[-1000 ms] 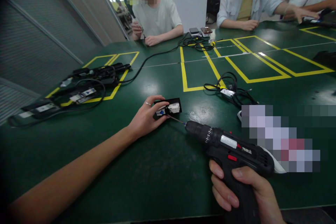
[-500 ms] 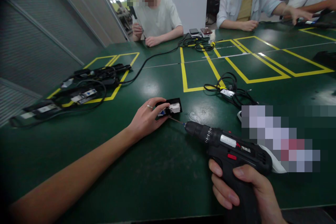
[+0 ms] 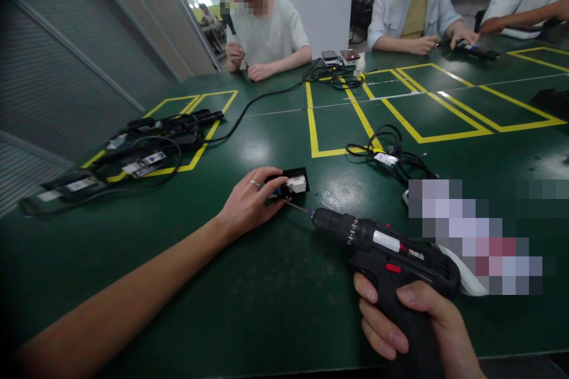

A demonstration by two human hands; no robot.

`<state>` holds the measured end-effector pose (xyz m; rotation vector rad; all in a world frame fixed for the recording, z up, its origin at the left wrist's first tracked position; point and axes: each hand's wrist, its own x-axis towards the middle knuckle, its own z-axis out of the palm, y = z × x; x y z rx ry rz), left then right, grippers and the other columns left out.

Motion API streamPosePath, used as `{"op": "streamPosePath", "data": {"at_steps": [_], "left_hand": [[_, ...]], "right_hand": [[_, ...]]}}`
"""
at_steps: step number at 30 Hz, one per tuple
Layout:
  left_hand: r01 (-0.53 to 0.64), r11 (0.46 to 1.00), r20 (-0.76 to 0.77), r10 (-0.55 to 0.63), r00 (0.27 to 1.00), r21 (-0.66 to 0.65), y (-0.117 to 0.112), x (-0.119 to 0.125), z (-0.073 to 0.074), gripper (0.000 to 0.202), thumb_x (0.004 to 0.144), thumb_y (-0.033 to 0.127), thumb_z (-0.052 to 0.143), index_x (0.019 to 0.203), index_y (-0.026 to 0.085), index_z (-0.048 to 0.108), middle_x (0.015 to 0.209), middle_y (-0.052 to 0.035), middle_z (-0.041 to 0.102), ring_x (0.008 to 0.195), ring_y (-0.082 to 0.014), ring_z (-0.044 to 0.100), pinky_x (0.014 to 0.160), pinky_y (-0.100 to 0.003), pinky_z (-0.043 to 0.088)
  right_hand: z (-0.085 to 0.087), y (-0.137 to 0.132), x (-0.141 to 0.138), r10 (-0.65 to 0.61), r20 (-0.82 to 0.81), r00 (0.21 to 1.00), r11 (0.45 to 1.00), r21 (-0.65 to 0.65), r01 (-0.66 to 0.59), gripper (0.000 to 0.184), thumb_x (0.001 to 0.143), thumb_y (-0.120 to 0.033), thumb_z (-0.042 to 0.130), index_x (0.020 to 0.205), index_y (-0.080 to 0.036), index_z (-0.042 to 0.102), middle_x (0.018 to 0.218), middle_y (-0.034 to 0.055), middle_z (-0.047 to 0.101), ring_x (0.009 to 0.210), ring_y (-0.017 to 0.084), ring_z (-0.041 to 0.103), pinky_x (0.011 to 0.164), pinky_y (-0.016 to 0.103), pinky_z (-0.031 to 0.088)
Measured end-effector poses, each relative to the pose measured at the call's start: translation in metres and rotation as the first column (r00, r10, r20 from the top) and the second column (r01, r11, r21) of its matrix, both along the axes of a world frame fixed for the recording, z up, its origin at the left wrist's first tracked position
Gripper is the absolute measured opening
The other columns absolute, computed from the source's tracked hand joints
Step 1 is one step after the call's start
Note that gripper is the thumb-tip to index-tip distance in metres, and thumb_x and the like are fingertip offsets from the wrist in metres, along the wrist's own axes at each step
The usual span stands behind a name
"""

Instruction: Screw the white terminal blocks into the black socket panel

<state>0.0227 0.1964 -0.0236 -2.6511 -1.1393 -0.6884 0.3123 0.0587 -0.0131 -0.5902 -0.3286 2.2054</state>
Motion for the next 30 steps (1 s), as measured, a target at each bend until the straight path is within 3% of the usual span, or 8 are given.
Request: {"op": "streamPosePath", "data": {"at_steps": [11,18,23,26,30], "left_hand": [[-0.002,1.0,0.0,0.002,1.0,-0.002,-0.001,0.001,0.002,0.04,0.083,0.027,0.056,0.121,0.015,0.046,0.12,-0.0136,0.05,0.111,-0.0261,0.049,0.092,-0.045,0.048],[0.008,1.0,-0.003,-0.008,1.0,0.022,-0.003,0.0,0.003,0.041,0.084,0.029,0.055,0.121,0.013,0.046,0.119,-0.0141,0.051,0.113,-0.0273,0.048,0.096,-0.046,0.045],[0.0,1.0,0.008,0.0,1.0,0.013,-0.005,0.0,0.004,0.041,0.084,0.03,0.054,0.121,0.013,0.047,0.119,-0.0134,0.051,0.117,-0.0274,0.045,0.1,-0.046,0.041],[0.0,1.0,0.0,0.0,1.0,0.011,-0.007,0.0,0.005,0.04,0.084,0.03,0.054,0.12,0.012,0.048,0.119,-0.0133,0.052,0.117,-0.0268,0.045,0.101,-0.044,0.04],[-0.006,0.999,-0.001,0.006,1.0,0.032,-0.009,0.0,0.005,0.039,0.084,0.03,0.054,0.119,0.012,0.048,0.115,-0.0123,0.055,0.111,-0.0258,0.048,0.096,-0.042,0.044]], "right_hand": [[-0.004,-0.001,-0.001,0.025,-0.045,0.999,1.0,-0.001,-0.025,0.031,0.07,-0.033,0.052,0.08,-0.008,0.068,0.046,-0.0054,0.03,0.036,0.007,0.022,0.04,0.024,0.026],[0.001,-0.006,-0.004,-0.011,-0.005,1.0,0.999,0.052,0.011,0.03,0.071,-0.036,0.052,0.079,-0.011,0.067,0.043,-0.0063,0.028,0.034,0.006,0.019,0.038,0.024,0.023],[0.009,-0.013,0.002,-0.029,0.101,0.994,0.987,0.159,0.013,0.032,0.073,-0.04,0.051,0.084,-0.014,0.067,0.043,-0.0058,0.03,0.035,0.008,0.02,0.04,0.027,0.026],[0.014,-0.014,0.003,-0.118,0.164,0.979,0.982,0.165,0.09,0.034,0.074,-0.039,0.05,0.089,-0.013,0.066,0.045,-0.0022,0.037,0.038,0.01,0.024,0.041,0.029,0.029],[0.022,-0.007,-0.005,-0.329,0.265,0.906,0.944,0.086,0.317,0.035,0.077,-0.03,0.048,0.1,-0.01,0.066,0.053,0.0029,0.048,0.047,0.014,0.036,0.047,0.029,0.04]]}}
